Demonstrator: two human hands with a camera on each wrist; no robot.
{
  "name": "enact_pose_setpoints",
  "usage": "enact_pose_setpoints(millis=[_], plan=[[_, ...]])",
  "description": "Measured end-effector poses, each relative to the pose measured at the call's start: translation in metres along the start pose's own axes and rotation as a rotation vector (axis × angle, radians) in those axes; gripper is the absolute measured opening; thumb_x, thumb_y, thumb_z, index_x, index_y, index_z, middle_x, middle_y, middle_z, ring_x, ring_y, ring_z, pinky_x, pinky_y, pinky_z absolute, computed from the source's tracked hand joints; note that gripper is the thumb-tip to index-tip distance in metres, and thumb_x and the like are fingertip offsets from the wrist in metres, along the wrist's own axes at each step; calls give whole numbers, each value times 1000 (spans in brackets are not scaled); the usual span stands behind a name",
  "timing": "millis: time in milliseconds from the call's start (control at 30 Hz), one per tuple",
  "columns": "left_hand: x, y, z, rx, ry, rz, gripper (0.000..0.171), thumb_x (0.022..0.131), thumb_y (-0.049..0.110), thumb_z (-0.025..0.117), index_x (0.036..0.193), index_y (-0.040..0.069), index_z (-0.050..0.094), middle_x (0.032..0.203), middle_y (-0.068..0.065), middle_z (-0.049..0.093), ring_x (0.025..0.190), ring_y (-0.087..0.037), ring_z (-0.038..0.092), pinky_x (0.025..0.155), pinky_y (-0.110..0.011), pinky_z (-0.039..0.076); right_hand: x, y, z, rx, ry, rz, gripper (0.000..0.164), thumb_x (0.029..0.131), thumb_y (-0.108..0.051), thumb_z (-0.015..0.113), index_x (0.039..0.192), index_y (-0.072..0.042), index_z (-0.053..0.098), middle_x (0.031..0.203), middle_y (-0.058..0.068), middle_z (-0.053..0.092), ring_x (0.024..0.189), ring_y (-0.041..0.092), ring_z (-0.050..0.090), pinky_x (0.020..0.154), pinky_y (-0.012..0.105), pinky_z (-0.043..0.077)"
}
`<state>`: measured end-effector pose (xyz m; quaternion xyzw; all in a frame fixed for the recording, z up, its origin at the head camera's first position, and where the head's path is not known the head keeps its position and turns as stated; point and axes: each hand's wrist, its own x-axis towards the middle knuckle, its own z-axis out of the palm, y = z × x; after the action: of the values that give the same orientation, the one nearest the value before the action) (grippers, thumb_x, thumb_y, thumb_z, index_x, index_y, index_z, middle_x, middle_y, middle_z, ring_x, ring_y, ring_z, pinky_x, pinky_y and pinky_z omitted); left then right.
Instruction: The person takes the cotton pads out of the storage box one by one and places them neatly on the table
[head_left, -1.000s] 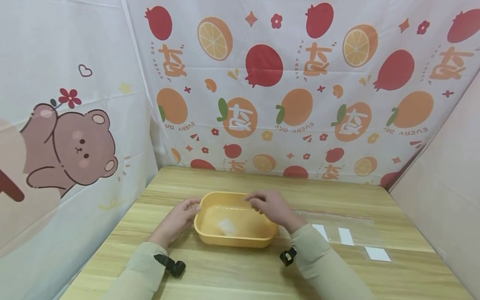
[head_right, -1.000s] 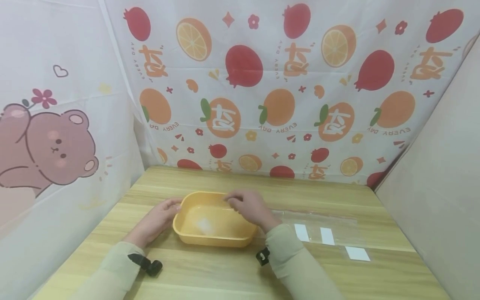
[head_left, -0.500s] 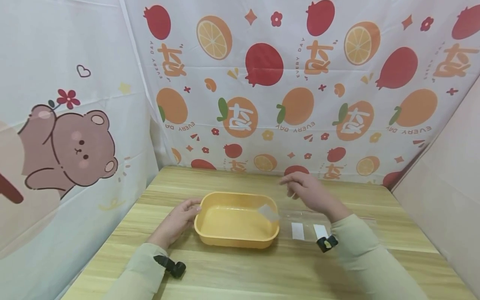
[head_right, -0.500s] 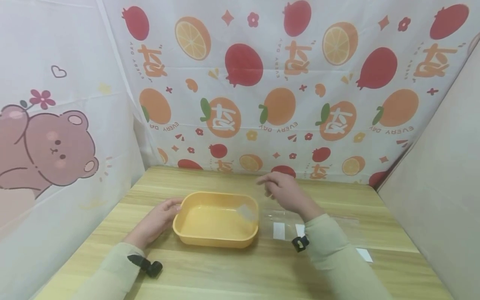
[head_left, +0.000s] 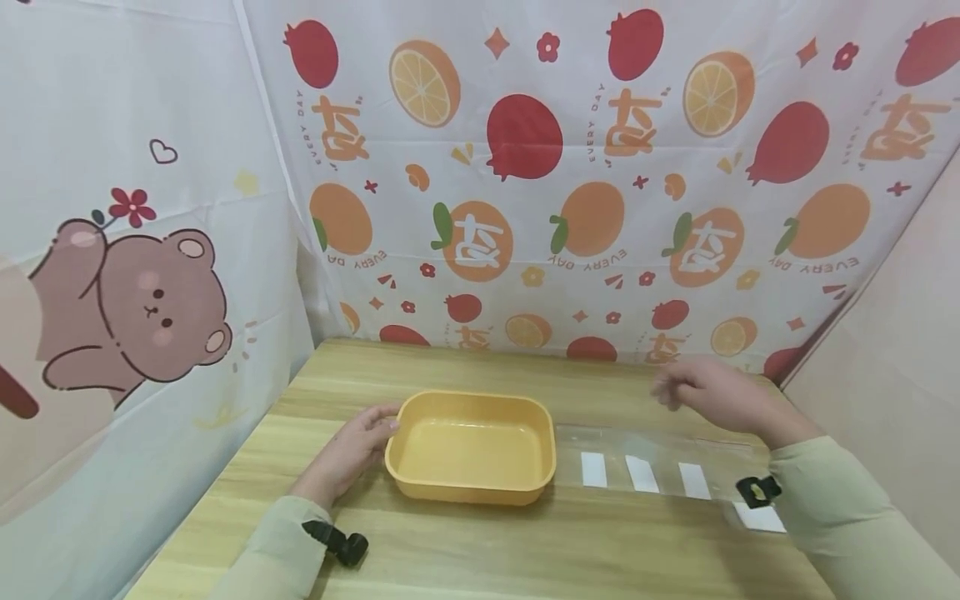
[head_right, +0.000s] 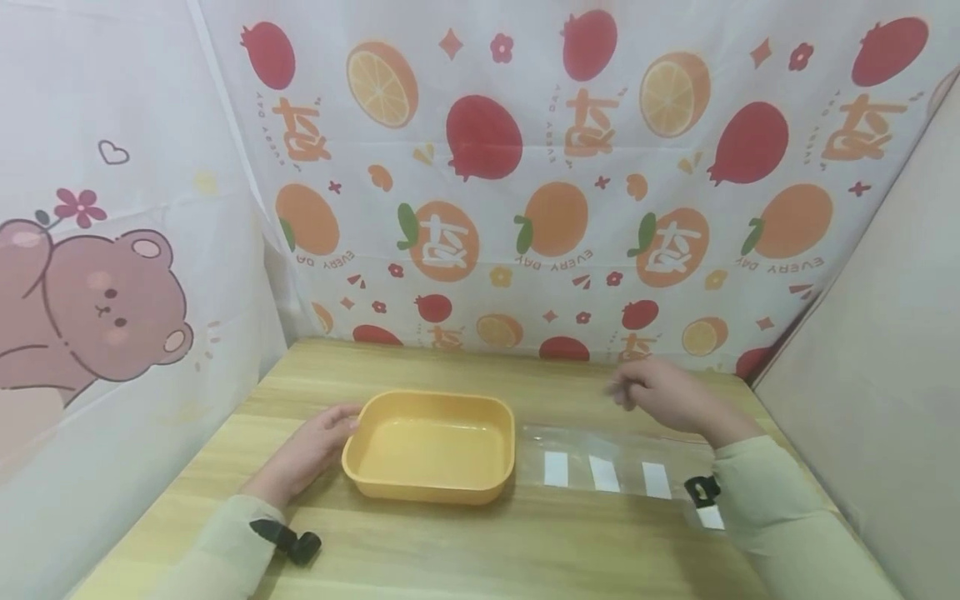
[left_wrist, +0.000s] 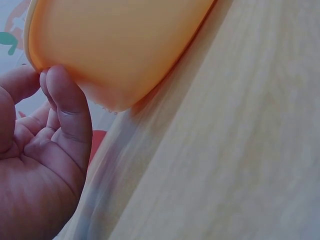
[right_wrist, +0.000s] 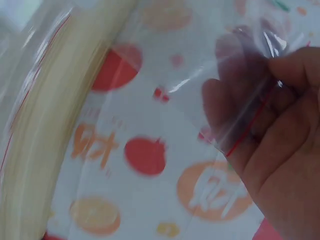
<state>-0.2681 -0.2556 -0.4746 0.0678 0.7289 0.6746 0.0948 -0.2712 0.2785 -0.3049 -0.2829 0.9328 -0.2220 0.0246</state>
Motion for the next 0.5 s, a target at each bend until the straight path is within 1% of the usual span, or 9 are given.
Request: enact_pose_setpoints(millis=[67,133,233,300,333,433,500], plan=[[-1,-2,0,-6,-2,-1,54,107,27,53,149,-3,39,130,-25,59,104,-30,66,83,-40,58,-13,10,-4,-20,-34,24,28,101,0,51,99,-19,72,86,-9,66,81,14,65,72,32,55],[-2,-4,0,-15,2,-2,53,106,27,54,147,-3,41,128,-24,60,102,-30,66,82,-41,59,-26,22,-7,-13,-68,26,31,97,4,52,97,-20,72,85,-9,66,78,12,64,69,31,55],[-3,-5,0,-15,3,5,53,106,27,54,147,-4,41,125,-24,60,100,-29,66,80,-40,59,-45,42,-13,44,-141,51,32,90,9,51,91,-17,70,80,-6,64,72,12,62,63,31,54],[-3,-5,1,-12,0,11,53,106,27,55,147,-5,41,124,-25,60,100,-30,66,80,-40,59,-57,56,-17,84,-195,90,31,86,10,50,86,-15,67,77,-3,62,68,13,60,59,30,53],[-4,-5,2,-11,0,12,54,106,27,55,147,-4,41,124,-25,60,100,-30,65,81,-40,59,-64,63,-18,104,-225,116,30,85,10,49,83,-14,66,75,-1,61,66,14,59,57,30,53],[-6,-5,2,-15,5,4,53,106,27,55,147,-3,41,126,-25,59,102,-30,65,81,-39,58,-81,81,-20,148,-320,250,27,83,9,46,80,-10,65,71,2,59,60,14,57,51,27,46],[-8,-5,1,-17,18,-5,52,106,27,54,147,-3,42,126,-25,59,102,-29,65,82,-39,58,-90,90,-18,176,-374,353,27,82,9,44,78,-7,65,69,4,59,56,14,54,48,24,40]])
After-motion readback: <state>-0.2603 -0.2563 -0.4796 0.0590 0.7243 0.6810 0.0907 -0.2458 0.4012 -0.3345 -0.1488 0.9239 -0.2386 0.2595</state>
